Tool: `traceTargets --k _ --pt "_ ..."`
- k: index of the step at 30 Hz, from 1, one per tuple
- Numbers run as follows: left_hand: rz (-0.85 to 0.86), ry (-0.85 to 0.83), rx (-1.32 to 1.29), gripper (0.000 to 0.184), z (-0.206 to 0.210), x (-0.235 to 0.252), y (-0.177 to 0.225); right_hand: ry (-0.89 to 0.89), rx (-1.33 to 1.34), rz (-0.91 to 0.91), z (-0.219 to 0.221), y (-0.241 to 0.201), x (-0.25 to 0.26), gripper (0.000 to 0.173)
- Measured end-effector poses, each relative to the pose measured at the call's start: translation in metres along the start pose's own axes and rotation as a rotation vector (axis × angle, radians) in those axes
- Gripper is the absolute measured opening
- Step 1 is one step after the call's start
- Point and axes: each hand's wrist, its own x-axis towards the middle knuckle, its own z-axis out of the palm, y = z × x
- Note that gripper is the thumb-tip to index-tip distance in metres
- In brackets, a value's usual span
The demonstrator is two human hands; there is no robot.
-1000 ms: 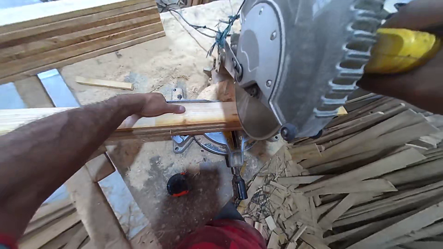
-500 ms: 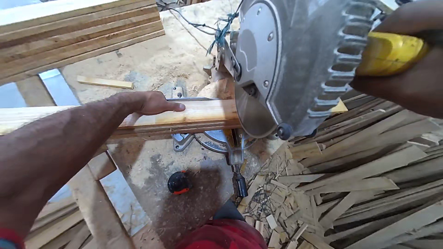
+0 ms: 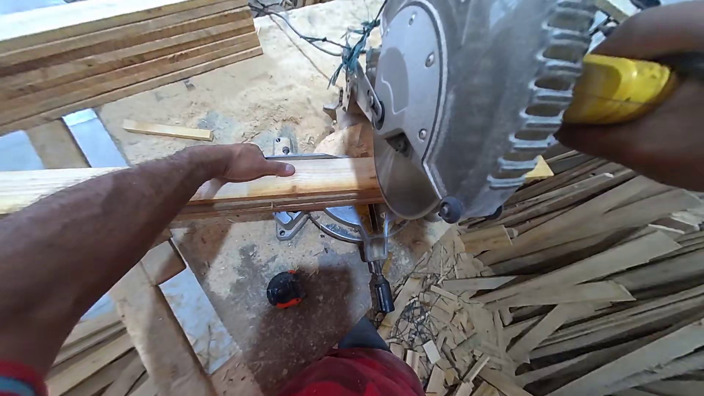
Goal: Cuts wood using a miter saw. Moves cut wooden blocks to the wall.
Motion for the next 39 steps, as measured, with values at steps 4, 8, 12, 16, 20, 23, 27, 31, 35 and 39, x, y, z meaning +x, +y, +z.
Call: traceTargets --k 4,8,12,16,20,23,27,31,35,39 --pt "0.02 0.019 0.028 0.09 -0.001 -0.009 0.006 0.01 0.002 -0.004 0.002 0.004 0.0 0.043" --pt "0.024 0.019 0.021 0.089 -0.001 -0.016 0.009 0.014 -0.014 -0.003 0.002 0.001 -0.001 0.042" --pt "0.022 0.033 0.014 0.091 0.0 -0.013 0.007 0.023 -0.027 -0.004 0.003 -0.002 -0.003 0.042" --pt "0.025 0.031 0.03 0.09 0.0 -0.016 0.008 0.014 -0.017 -0.008 0.001 -0.005 -0.002 0.041" --pt "0.037 0.036 0.056 0.09 -0.001 -0.016 0.008 0.019 -0.018 0.0 0.001 -0.005 -0.004 0.042" --pt "0.025 0.035 0.042 0.09 0.0 -0.013 0.007 0.026 -0.041 0.028 0.003 -0.01 -0.007 0.043" --pt "-0.005 0.017 0.011 0.091 0.001 -0.005 0.005 -0.002 -0.044 0.085 0.005 -0.017 -0.017 0.042" --pt "-0.007 0.017 0.0 0.091 0.002 -0.004 0.003 0.018 -0.053 0.098 0.013 -0.022 -0.027 0.042" --pt "0.001 0.029 -0.001 0.093 0.004 0.0 0.0 0.036 -0.055 0.093 0.014 -0.029 -0.033 0.044" --pt "0.015 0.033 0.018 0.091 0.003 -0.001 0.001 0.044 -0.063 0.105 0.017 -0.033 -0.037 0.044"
